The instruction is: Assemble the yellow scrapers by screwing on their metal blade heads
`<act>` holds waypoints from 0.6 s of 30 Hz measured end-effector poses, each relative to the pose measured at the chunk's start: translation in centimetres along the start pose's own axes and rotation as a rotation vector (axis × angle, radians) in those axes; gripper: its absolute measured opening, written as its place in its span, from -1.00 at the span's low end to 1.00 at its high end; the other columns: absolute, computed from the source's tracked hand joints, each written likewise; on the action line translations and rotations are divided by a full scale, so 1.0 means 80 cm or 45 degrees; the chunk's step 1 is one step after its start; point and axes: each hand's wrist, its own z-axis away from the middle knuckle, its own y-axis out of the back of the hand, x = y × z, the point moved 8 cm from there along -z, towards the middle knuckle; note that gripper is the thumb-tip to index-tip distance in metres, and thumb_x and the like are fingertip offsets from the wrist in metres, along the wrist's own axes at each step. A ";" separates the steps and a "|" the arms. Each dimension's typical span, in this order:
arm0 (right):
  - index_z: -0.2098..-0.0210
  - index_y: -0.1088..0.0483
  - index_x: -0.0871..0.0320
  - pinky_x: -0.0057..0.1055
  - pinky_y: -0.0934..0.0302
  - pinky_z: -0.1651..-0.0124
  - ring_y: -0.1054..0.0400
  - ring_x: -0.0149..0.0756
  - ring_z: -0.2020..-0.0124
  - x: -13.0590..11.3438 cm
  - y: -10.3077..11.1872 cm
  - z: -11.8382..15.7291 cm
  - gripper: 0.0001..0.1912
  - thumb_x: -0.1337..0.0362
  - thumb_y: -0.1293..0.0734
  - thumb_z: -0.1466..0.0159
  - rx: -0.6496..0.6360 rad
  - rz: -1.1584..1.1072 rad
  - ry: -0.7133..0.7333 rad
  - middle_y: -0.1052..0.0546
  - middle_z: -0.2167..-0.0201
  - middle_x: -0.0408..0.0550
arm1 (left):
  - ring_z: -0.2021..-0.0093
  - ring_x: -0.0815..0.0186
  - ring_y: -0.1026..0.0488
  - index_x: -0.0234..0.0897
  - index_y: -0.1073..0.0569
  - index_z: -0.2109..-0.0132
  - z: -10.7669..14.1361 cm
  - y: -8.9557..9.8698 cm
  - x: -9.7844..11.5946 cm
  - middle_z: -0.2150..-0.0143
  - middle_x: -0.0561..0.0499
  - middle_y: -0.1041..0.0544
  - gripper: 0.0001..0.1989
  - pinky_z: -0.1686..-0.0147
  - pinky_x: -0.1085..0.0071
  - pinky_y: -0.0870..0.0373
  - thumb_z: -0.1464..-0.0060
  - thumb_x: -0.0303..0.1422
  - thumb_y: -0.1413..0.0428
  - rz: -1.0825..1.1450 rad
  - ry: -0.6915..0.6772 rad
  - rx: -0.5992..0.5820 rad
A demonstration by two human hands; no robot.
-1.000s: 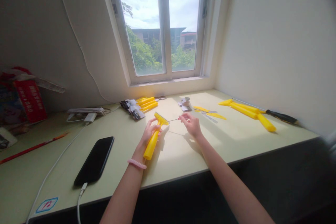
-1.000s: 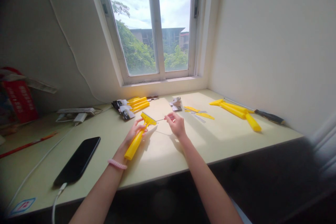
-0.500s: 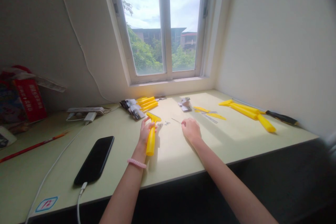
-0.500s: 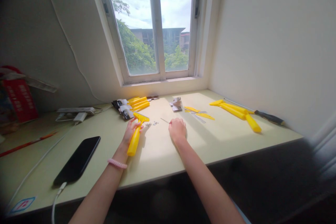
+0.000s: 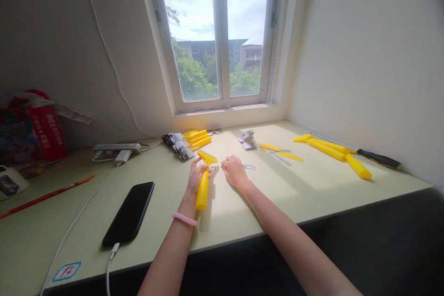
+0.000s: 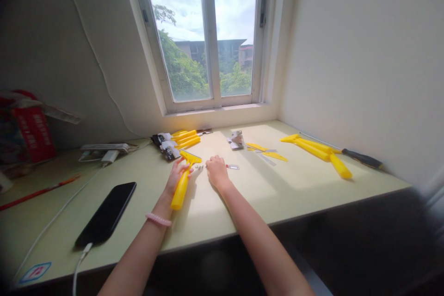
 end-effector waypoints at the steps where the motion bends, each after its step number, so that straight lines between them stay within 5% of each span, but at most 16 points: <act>1: 0.32 -0.49 0.18 -0.32 -0.05 0.09 -0.25 -0.17 0.14 0.001 -0.001 0.000 -0.72 0.47 -0.15 -0.27 -0.004 0.001 -0.005 -0.49 0.28 0.04 | 0.59 0.47 -0.34 -0.22 -0.21 0.04 0.000 0.000 0.000 0.42 0.09 -0.40 -0.55 0.64 0.60 -0.23 0.12 -0.61 -0.07 0.003 0.001 -0.003; 11: 0.21 -0.48 0.17 -0.42 -0.09 0.08 -0.26 -0.23 0.11 0.025 0.000 0.001 -0.77 0.46 -0.22 -0.23 0.120 -0.200 -0.082 -0.46 0.23 0.02 | 0.58 0.49 -0.34 -0.23 -0.20 0.03 0.003 -0.003 0.000 0.38 0.06 -0.41 -0.54 0.64 0.61 -0.22 0.10 -0.62 -0.05 -0.016 0.005 -0.015; 18: 0.34 -0.50 0.18 -0.42 -0.10 0.12 -0.28 -0.25 0.17 0.029 -0.008 -0.001 -0.76 0.45 -0.19 -0.25 0.055 -0.236 -0.092 -0.47 0.32 0.01 | 0.57 0.48 -0.35 -0.23 -0.20 0.01 0.004 -0.002 0.000 0.39 0.06 -0.41 -0.53 0.63 0.61 -0.23 0.09 -0.63 -0.05 -0.043 0.010 -0.006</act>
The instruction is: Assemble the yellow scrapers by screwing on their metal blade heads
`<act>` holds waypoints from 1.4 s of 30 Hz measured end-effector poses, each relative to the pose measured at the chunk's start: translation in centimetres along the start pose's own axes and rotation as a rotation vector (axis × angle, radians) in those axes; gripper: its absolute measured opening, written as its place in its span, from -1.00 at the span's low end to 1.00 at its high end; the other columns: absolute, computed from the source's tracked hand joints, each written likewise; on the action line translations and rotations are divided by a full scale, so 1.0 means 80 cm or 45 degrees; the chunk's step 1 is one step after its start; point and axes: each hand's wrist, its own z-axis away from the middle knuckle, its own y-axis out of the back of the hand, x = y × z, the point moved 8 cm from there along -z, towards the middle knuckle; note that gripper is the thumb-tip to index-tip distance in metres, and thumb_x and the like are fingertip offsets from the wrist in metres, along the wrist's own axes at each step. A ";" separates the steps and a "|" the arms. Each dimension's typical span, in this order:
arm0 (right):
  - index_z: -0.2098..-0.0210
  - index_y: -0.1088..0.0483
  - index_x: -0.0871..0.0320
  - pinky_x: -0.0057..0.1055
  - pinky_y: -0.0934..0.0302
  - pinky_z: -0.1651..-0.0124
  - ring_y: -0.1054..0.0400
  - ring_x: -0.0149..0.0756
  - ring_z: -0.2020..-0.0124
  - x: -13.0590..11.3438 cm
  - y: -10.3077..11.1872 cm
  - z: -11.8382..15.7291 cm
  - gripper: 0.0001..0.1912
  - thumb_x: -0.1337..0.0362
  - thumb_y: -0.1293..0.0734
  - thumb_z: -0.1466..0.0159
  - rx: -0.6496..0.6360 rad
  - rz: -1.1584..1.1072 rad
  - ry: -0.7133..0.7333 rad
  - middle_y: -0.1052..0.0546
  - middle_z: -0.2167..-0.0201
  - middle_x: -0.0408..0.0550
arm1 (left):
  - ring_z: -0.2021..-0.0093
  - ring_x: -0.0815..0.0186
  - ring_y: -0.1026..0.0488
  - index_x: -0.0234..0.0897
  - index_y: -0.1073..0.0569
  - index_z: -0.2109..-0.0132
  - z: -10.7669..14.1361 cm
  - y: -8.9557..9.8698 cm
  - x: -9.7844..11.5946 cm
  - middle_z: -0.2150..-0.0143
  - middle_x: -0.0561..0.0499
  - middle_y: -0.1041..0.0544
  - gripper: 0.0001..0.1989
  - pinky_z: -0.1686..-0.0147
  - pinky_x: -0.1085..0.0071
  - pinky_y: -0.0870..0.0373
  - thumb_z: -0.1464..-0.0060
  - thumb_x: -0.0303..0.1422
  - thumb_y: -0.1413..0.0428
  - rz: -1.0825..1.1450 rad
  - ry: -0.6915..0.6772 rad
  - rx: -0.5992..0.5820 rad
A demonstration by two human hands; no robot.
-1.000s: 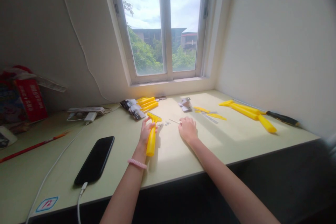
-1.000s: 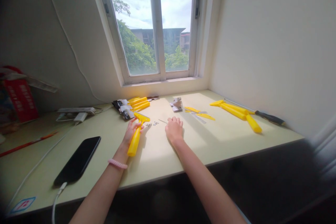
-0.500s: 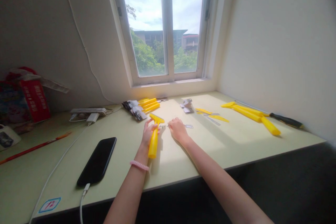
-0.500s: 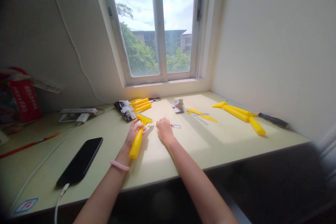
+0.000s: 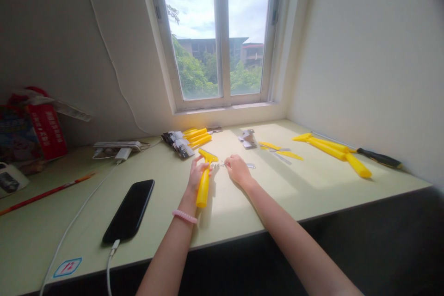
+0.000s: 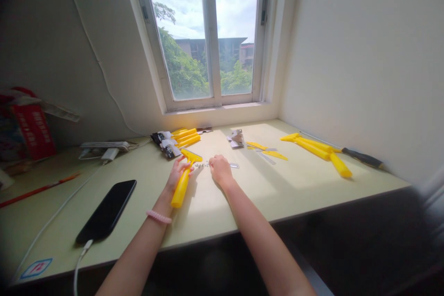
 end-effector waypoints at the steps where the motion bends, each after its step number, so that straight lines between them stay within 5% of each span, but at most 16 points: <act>1: 0.37 -0.50 0.18 -0.42 -0.09 0.14 -0.28 -0.26 0.18 0.000 -0.001 0.000 -0.74 0.46 -0.18 -0.26 -0.008 0.005 0.002 -0.47 0.34 0.01 | 0.57 0.48 -0.35 -0.24 -0.20 0.01 0.000 0.000 0.000 0.38 0.05 -0.41 -0.53 0.63 0.61 -0.23 0.09 -0.63 -0.05 -0.011 0.002 -0.001; 13: 0.37 -0.40 0.19 -0.41 -0.10 0.18 -0.28 -0.25 0.21 0.001 -0.004 0.000 -0.76 0.59 -0.17 -0.14 0.034 0.011 0.029 -0.47 0.31 0.04 | 0.55 0.48 -0.36 -0.19 -0.23 -0.05 0.011 -0.018 -0.005 0.28 -0.02 -0.46 -0.47 0.68 0.65 -0.22 0.11 -0.57 -0.12 0.096 0.192 -0.188; 21: 0.42 -0.36 0.16 -0.36 -0.21 0.21 -0.37 -0.28 0.34 0.050 0.036 0.005 -0.91 0.35 -0.22 -0.12 0.473 -0.937 -0.295 -0.51 0.40 -0.04 | 0.54 0.50 -0.35 -0.19 -0.20 -0.11 0.016 -0.024 -0.014 0.25 -0.04 -0.46 -0.43 0.68 0.68 -0.21 0.07 -0.58 -0.09 0.066 0.279 -0.281; 26: 0.42 -0.37 0.16 -0.36 -0.25 0.28 -0.38 -0.28 0.38 0.023 0.038 0.000 -0.84 0.19 -0.30 -0.06 0.306 -1.317 -0.061 -0.49 0.44 -0.08 | 0.55 0.49 -0.35 -0.20 -0.21 -0.13 0.020 -0.032 -0.023 0.24 -0.08 -0.47 -0.42 0.67 0.66 -0.21 0.06 -0.59 -0.08 0.093 0.353 -0.383; 30: 0.41 -0.38 0.15 -0.38 -0.27 0.30 -0.36 -0.32 0.38 0.006 0.029 0.001 -0.84 0.19 -0.27 -0.12 0.187 -1.236 -0.012 -0.46 0.42 -0.10 | 0.59 0.47 -0.34 -0.23 -0.28 -0.10 0.030 -0.038 -0.031 0.38 -0.01 -0.44 -0.48 0.66 0.62 -0.23 0.05 -0.53 -0.12 -0.023 0.395 -0.474; 35: 0.40 -0.42 0.14 -0.42 -0.26 0.23 -0.33 -0.30 0.20 0.001 0.033 0.005 -0.88 0.27 -0.26 -0.17 0.233 -0.932 0.031 -0.44 0.29 -0.05 | 0.63 0.47 -0.32 -0.24 -0.32 -0.06 0.041 -0.046 -0.036 0.45 0.05 -0.41 -0.53 0.64 0.58 -0.22 0.05 -0.45 -0.16 -0.054 0.440 -0.577; 42: 0.44 -0.42 0.14 -0.43 -0.23 0.24 -0.33 -0.31 0.22 0.000 0.032 0.006 -0.89 0.25 -0.30 -0.16 0.216 -0.934 0.056 -0.44 0.31 -0.07 | 0.62 0.45 -0.32 -0.27 -0.33 -0.03 0.043 -0.048 -0.042 0.48 0.06 -0.40 -0.56 0.62 0.57 -0.22 0.05 -0.42 -0.16 -0.069 0.482 -0.629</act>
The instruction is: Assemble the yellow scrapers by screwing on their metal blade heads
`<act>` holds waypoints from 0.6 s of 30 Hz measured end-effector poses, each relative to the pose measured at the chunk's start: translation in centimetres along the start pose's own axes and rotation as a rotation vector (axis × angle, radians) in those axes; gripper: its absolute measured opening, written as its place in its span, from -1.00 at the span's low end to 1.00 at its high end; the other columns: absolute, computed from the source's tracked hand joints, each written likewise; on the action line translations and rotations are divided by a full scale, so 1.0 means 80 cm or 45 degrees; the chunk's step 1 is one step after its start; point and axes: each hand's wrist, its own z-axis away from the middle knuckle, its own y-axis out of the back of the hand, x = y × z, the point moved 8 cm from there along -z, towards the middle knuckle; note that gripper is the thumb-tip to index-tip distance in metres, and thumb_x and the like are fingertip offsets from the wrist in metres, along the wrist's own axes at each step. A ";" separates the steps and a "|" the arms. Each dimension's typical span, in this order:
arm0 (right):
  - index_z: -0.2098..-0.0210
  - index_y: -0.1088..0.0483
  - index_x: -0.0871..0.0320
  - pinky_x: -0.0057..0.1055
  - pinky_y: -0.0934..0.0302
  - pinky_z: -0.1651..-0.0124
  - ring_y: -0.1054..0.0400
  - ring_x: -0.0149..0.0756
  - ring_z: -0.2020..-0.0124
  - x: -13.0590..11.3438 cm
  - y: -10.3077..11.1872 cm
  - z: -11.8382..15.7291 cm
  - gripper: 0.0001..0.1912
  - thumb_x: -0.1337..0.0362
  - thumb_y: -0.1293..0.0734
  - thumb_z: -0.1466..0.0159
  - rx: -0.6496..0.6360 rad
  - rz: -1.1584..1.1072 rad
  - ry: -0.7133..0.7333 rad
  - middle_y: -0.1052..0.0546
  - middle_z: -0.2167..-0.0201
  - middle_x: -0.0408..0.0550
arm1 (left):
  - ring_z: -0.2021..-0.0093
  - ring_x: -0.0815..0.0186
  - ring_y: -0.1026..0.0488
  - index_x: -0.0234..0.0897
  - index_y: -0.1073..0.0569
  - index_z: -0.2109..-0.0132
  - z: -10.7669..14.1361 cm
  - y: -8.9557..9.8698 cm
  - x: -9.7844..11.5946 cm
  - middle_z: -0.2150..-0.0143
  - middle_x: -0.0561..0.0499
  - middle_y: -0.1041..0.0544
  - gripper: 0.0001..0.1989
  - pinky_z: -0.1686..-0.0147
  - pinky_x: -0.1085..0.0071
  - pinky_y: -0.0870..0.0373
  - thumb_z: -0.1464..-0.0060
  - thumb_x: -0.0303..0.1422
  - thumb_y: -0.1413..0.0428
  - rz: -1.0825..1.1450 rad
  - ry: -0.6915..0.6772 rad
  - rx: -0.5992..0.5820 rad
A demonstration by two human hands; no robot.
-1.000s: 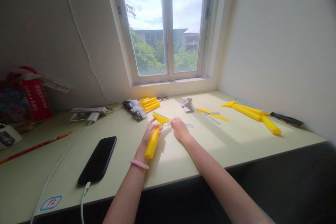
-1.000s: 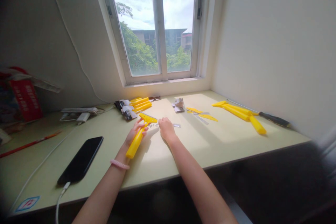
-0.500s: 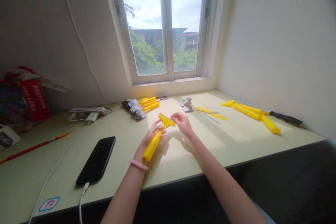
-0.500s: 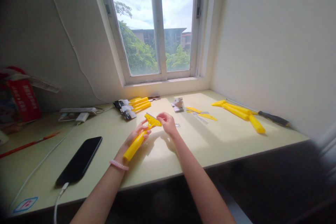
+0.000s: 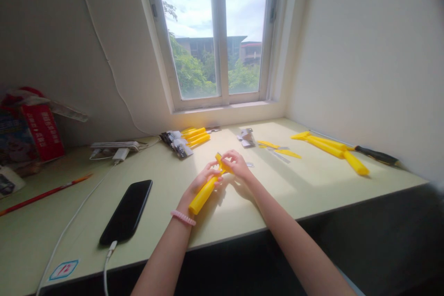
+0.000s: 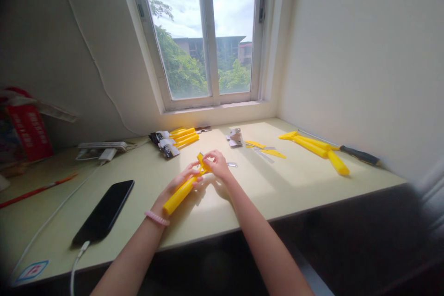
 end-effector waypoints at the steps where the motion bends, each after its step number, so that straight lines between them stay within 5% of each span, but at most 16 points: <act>1: 0.44 -0.41 0.14 -0.43 -0.23 0.24 -0.33 -0.31 0.23 0.000 0.000 0.001 -0.89 0.24 -0.30 -0.16 0.002 -0.003 -0.001 -0.44 0.31 -0.07 | 0.62 0.46 -0.31 -0.27 -0.32 -0.03 0.000 -0.001 0.000 0.48 0.06 -0.40 -0.56 0.62 0.57 -0.22 0.05 -0.43 -0.16 0.003 -0.003 -0.010; 18: 0.45 -0.36 0.12 -0.40 -0.25 0.29 -0.34 -0.32 0.34 0.004 -0.001 0.008 -0.84 0.16 -0.32 -0.14 0.011 0.001 -0.090 -0.46 0.41 -0.10 | 0.63 0.43 -0.33 -0.25 -0.33 0.00 0.005 -0.005 0.007 0.50 0.06 -0.41 -0.58 0.64 0.55 -0.19 0.06 -0.43 -0.17 -0.103 -0.044 0.036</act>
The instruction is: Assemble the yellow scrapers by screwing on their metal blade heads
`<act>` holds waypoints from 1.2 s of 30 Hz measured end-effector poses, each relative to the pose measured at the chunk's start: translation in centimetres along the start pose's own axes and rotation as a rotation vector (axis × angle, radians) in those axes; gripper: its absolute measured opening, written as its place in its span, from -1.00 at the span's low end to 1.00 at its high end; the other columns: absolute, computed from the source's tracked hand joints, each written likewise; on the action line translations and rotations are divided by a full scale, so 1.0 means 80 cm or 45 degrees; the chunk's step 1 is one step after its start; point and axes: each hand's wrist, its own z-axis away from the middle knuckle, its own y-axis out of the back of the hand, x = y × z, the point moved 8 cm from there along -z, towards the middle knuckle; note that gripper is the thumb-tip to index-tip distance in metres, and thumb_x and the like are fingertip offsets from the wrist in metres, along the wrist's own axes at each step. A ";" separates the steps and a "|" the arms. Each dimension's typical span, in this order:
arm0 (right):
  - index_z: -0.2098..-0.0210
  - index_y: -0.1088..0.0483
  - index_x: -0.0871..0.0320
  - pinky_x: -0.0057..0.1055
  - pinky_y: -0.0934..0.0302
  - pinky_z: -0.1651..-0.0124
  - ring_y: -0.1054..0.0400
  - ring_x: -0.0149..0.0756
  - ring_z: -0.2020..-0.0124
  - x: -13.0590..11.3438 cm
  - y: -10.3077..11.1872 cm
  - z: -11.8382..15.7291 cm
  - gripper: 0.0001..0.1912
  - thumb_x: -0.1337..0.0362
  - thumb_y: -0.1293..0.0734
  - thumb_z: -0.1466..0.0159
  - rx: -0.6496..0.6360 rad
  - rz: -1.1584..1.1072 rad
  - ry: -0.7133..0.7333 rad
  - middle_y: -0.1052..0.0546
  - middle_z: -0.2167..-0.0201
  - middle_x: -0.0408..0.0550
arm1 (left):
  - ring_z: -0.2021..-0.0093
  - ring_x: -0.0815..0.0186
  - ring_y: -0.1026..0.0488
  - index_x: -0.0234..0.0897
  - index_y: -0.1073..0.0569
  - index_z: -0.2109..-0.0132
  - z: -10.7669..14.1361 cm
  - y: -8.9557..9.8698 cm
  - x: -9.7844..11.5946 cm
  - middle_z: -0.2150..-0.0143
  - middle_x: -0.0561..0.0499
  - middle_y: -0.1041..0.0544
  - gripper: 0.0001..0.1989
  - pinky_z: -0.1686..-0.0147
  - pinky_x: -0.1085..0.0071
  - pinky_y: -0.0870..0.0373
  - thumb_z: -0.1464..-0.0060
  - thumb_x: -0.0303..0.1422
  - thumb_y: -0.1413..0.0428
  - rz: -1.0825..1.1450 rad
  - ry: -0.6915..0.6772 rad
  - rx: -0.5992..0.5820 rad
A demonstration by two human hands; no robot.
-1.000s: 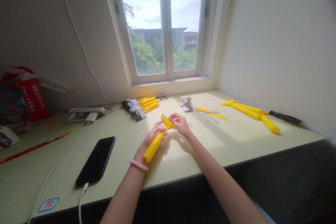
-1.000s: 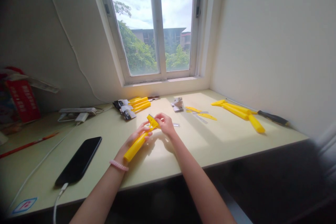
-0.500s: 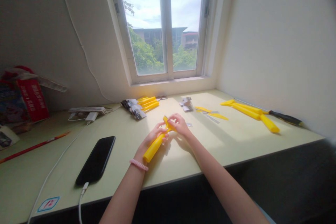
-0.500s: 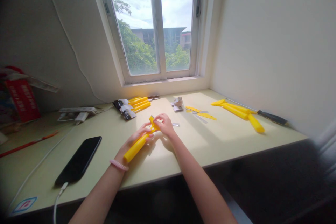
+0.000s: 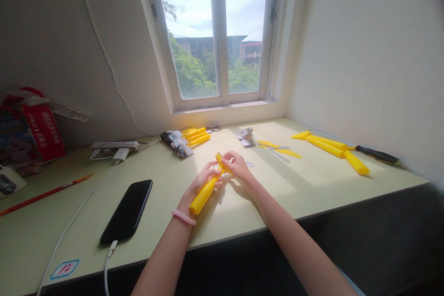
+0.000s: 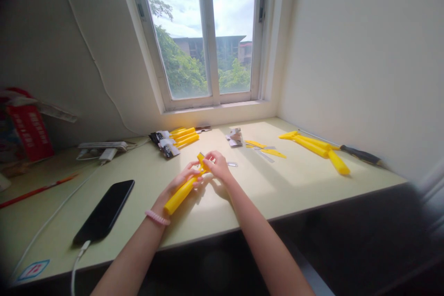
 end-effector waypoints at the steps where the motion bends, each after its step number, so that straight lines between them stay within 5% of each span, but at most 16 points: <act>1: 0.44 -0.36 0.12 -0.40 -0.25 0.29 -0.34 -0.32 0.34 0.001 -0.001 -0.001 -0.84 0.15 -0.31 -0.15 0.000 -0.007 -0.007 -0.46 0.41 -0.10 | 0.63 0.43 -0.33 -0.24 -0.33 0.00 -0.001 0.001 0.000 0.50 0.06 -0.41 -0.58 0.64 0.55 -0.20 0.06 -0.43 -0.17 0.000 -0.010 0.001; 6: 0.39 -0.41 0.14 -0.37 -0.25 0.22 -0.36 -0.30 0.33 0.010 0.007 -0.009 -0.82 0.19 -0.23 -0.21 0.036 0.018 -0.076 -0.50 0.36 -0.06 | 0.64 0.43 -0.32 -0.24 -0.31 -0.04 -0.006 0.016 0.002 0.49 0.06 -0.41 -0.54 0.65 0.54 -0.23 0.06 -0.44 -0.15 0.025 -0.046 0.089; 11: 0.28 -0.47 0.15 -0.21 -0.11 -0.01 -0.28 -0.13 0.06 0.031 0.058 -0.006 -0.80 0.39 -0.24 -0.14 0.270 0.666 -0.281 -0.47 0.17 0.06 | 0.60 0.47 -0.34 -0.22 -0.27 -0.02 -0.015 0.046 0.010 0.39 0.01 -0.46 -0.51 0.67 0.61 -0.21 0.10 -0.56 -0.13 0.156 -0.126 0.344; 15: 0.26 -0.50 0.09 -0.06 -0.04 -0.01 -0.19 0.05 0.00 0.058 0.089 0.007 -0.79 0.22 -0.35 -0.11 0.231 0.949 -0.589 -0.41 0.12 0.13 | 0.58 0.49 -0.34 -0.20 -0.26 0.01 -0.019 0.058 0.012 0.28 -0.02 -0.48 -0.53 0.67 0.63 -0.22 0.10 -0.59 -0.11 0.225 -0.162 0.429; 24: 0.35 -0.50 0.08 -0.09 -0.01 -0.02 -0.22 -0.02 -0.01 0.066 0.096 0.012 -0.81 0.11 -0.34 -0.17 0.135 0.975 -0.590 -0.44 0.15 0.06 | 0.56 0.51 -0.34 -0.18 -0.23 0.03 -0.012 0.055 0.019 0.28 -0.04 -0.47 -0.57 0.65 0.66 -0.22 0.06 -0.63 -0.03 0.294 -0.184 0.461; 36: 0.34 -0.52 0.08 -0.13 -0.13 0.02 -0.39 -0.05 0.10 0.073 0.107 0.009 -0.78 0.10 -0.32 -0.15 0.230 0.683 -0.639 -0.56 0.22 0.02 | 0.57 0.52 -0.33 -0.19 -0.22 0.02 -0.010 0.055 0.020 0.32 -0.01 -0.45 -0.56 0.64 0.68 -0.23 0.04 -0.63 -0.03 0.288 -0.184 0.476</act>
